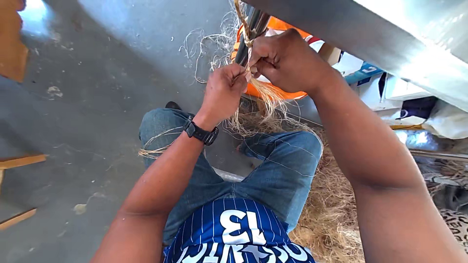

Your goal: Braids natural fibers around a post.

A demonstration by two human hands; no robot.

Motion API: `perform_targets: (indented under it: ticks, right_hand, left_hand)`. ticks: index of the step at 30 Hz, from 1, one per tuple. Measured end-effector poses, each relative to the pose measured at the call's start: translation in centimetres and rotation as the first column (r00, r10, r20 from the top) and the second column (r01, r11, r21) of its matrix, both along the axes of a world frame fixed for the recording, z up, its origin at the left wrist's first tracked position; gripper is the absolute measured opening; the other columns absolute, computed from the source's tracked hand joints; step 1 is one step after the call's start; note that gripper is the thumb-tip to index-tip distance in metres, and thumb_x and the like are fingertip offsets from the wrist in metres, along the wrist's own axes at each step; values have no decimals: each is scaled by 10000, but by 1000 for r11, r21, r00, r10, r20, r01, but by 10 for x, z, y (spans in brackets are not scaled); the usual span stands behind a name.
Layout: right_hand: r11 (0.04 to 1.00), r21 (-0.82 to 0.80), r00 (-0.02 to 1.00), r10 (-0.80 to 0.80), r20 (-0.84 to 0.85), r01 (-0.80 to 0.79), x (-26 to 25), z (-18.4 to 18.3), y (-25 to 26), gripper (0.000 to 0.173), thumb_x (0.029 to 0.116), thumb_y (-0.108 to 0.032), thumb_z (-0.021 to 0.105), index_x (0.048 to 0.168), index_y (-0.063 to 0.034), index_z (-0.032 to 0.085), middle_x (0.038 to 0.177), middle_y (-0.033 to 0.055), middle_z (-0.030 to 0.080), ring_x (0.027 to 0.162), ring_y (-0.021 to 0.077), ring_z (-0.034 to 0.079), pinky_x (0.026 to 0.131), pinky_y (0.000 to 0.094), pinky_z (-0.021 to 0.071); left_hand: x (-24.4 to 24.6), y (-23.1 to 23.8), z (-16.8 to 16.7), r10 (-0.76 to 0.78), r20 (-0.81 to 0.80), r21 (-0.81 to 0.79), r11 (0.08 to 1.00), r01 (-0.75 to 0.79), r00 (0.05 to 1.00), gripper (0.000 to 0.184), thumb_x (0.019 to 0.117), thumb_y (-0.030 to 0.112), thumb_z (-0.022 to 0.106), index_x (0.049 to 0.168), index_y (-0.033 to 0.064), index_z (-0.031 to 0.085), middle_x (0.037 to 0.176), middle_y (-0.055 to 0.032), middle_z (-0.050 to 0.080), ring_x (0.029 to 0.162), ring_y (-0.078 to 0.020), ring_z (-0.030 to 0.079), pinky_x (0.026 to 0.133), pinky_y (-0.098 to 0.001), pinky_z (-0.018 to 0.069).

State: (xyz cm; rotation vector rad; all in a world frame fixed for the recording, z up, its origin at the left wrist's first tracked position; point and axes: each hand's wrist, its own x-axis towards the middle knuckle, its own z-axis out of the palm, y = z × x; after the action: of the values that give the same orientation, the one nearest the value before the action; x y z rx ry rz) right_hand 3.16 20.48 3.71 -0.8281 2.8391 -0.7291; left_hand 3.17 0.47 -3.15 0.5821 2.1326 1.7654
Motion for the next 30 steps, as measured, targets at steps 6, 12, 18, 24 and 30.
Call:
perform_targets:
  ticks: [6, 12, 18, 24, 30]
  right_hand:
    - [930, -266, 903, -130, 410, 255, 19, 3, -5, 594, 950, -109, 710, 1471, -62, 429, 1113, 84, 686, 853, 124, 713, 770, 285, 630]
    - [984, -72, 954, -141, 265, 165, 23, -5, -13, 413, 1016, -67, 547, 1429, -69, 535, 1062, 107, 668, 814, 159, 654, 779, 335, 577]
    - [969, -213, 960, -67, 270, 127, 17, -6, -3, 330, 1008, -82, 578, 1329, -51, 506, 920, 31, 601, 705, 75, 571, 646, 243, 530]
    - [984, -151, 975, -60, 214, 94, 4, -7, 0, 292, 1072, -213, 539, 1324, -128, 659, 900, -7, 658, 728, 29, 575, 706, 210, 510]
    - [989, -112, 986, -79, 147, 96, 1, -7, -5, 131, 1045, -170, 571, 1049, -85, 670, 911, -3, 649, 789, 27, 594, 752, 209, 501]
  left_hand:
    - [0, 0, -2, 3, 34, -9, 1000, -3, 999, 184, 1045, 198, 581, 995, 76, 709, 790, 40, 671, 694, -38, 618, 658, -233, 525]
    - [-3, -1, 11, -34, 49, -127, 991, 40, 998, 194, 1055, 211, 568, 998, 85, 704, 791, 51, 666, 669, -18, 599, 639, -219, 507]
    - [-5, -5, 12, -37, 26, -139, 989, 40, 999, 208, 1059, 217, 555, 980, 89, 699, 803, 40, 677, 686, -32, 613, 651, -231, 518]
    - [-7, -5, 13, -62, -22, -195, 979, 56, 998, 192, 1045, 215, 574, 967, 94, 701, 839, 37, 704, 713, -24, 634, 683, -242, 532]
    - [-3, -7, 14, -44, -30, -202, 979, 37, 999, 218, 1060, 228, 551, 1015, 84, 708, 814, 42, 681, 693, -20, 616, 663, -226, 519]
